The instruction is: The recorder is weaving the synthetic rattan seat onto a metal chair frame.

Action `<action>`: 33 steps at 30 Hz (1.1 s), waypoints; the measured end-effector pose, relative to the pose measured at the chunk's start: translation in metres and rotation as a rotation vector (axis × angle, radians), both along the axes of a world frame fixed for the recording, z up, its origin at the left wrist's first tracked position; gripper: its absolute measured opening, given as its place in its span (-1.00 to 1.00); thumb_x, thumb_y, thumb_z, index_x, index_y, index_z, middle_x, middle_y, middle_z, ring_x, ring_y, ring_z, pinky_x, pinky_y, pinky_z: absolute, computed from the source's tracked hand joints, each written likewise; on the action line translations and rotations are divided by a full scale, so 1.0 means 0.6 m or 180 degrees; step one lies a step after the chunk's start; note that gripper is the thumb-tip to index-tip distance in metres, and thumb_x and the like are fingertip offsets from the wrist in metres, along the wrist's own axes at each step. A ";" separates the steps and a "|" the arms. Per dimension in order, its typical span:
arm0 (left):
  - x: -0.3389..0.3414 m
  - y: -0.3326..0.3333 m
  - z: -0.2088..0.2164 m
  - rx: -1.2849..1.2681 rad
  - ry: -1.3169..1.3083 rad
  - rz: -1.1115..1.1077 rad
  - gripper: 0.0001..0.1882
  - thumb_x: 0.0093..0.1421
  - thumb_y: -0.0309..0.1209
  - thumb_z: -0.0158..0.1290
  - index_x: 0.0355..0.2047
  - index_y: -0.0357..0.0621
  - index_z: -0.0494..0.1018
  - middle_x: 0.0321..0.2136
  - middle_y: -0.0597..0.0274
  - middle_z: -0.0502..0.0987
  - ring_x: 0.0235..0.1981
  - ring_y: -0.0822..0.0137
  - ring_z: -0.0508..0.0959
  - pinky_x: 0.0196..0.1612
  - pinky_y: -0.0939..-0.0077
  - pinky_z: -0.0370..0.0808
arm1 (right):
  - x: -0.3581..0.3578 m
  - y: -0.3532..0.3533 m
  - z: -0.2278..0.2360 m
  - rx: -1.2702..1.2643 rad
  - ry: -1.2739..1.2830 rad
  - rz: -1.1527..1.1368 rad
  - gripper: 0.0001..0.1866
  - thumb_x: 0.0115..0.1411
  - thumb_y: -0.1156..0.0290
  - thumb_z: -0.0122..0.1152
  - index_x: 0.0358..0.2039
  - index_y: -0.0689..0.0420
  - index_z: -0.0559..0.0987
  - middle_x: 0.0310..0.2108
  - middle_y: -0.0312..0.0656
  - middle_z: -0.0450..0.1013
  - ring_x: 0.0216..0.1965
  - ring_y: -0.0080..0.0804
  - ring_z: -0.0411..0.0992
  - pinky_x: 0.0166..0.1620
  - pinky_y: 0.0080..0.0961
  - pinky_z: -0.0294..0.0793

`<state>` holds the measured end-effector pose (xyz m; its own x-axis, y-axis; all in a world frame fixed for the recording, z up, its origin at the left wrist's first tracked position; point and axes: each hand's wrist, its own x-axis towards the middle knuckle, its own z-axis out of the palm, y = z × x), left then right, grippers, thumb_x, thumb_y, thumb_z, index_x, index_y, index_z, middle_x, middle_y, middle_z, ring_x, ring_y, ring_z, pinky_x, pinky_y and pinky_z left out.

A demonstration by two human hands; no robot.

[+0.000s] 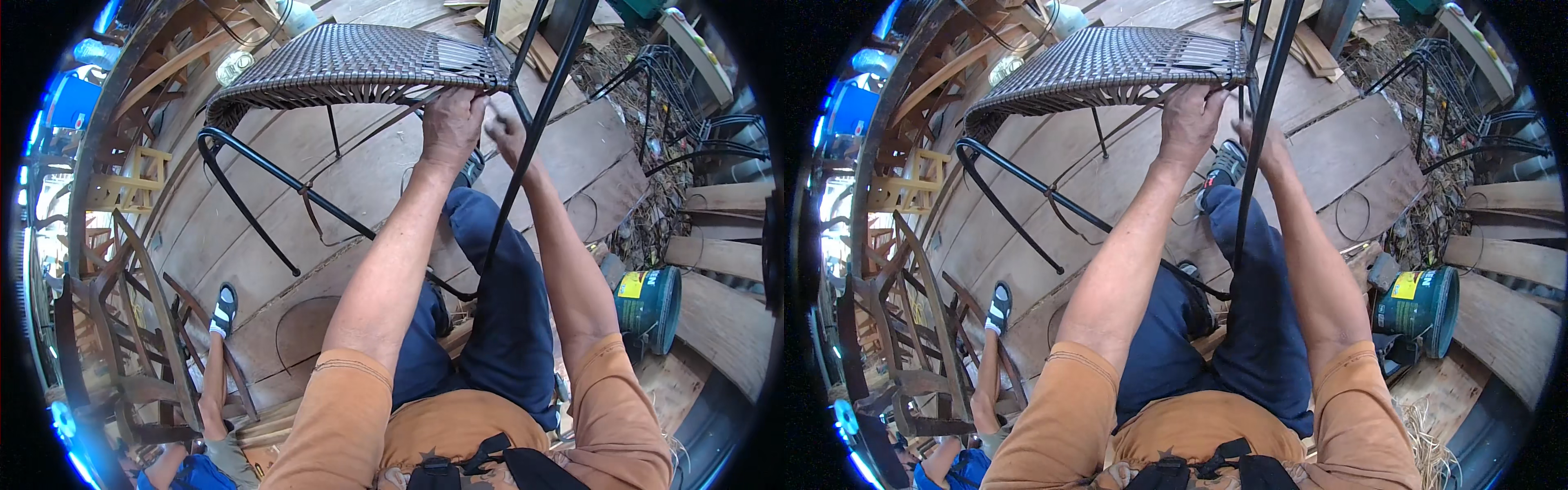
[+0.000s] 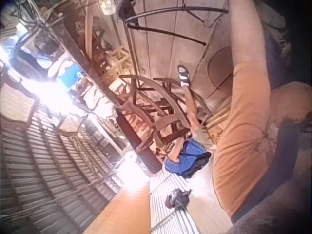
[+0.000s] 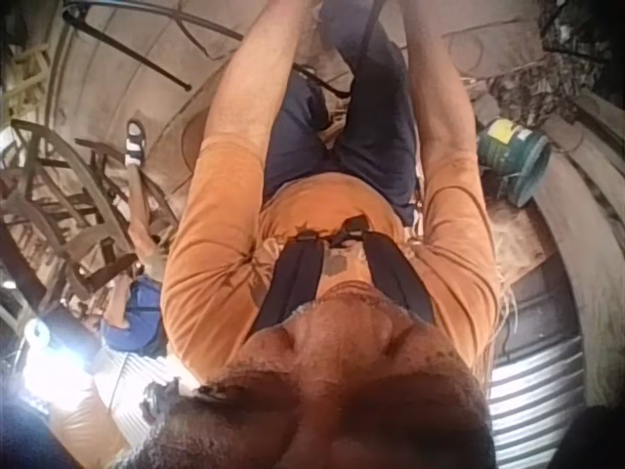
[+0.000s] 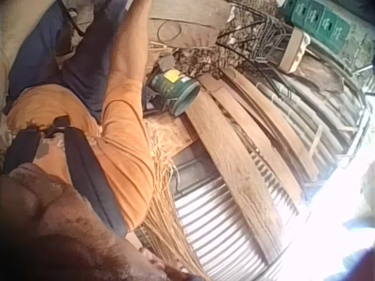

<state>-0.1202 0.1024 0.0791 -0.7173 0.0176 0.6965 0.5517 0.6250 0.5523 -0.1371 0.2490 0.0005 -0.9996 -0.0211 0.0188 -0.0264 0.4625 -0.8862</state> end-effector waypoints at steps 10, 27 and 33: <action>0.057 -0.021 0.020 -0.0753 -0.0382 -0.0223 -0.83 0.00 -0.37 0.08 -0.57 -0.25 0.46 -0.38 -0.04 0.47 -0.29 -0.01 0.46 -0.17 0.12 0.35 | 0.141 -0.020 0.204 -0.3525 -0.0094 -0.0527 -0.53 0.27 0.00 -0.10 -0.28 0.23 0.46 -0.38 -0.20 0.42 -0.39 -0.47 0.39 -0.29 -0.53 0.37; 0.047 -0.202 0.242 -0.2602 -0.1386 0.0938 -0.59 0.12 -0.07 -0.09 -0.45 -0.17 0.55 -0.44 -0.04 0.55 -0.33 0.06 0.57 -0.21 0.17 0.49 | 0.209 -0.045 0.232 -0.2180 0.0316 0.0031 -0.75 0.29 0.31 -0.03 -0.23 0.23 0.48 -0.33 -0.30 0.35 -0.51 -0.65 0.37 -0.40 -0.71 0.41; 0.078 -0.209 0.338 -0.2181 -0.2393 0.1115 -0.56 0.06 -0.05 -0.04 -0.37 -0.20 0.56 -0.28 -0.09 0.54 -0.21 0.07 0.54 -0.07 0.25 0.42 | 0.214 -0.030 0.217 -0.1977 0.0345 0.0036 -0.64 0.27 0.17 -0.01 -0.12 0.22 0.47 -0.34 -0.33 0.40 -0.48 -0.62 0.39 -0.36 -0.64 0.45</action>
<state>-0.0737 -0.0228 0.2818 -0.9986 -0.0531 -0.0054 -0.0533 0.9877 0.1473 -0.0088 0.2309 0.1307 -0.9911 0.0157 0.1320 -0.1329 -0.1385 -0.9814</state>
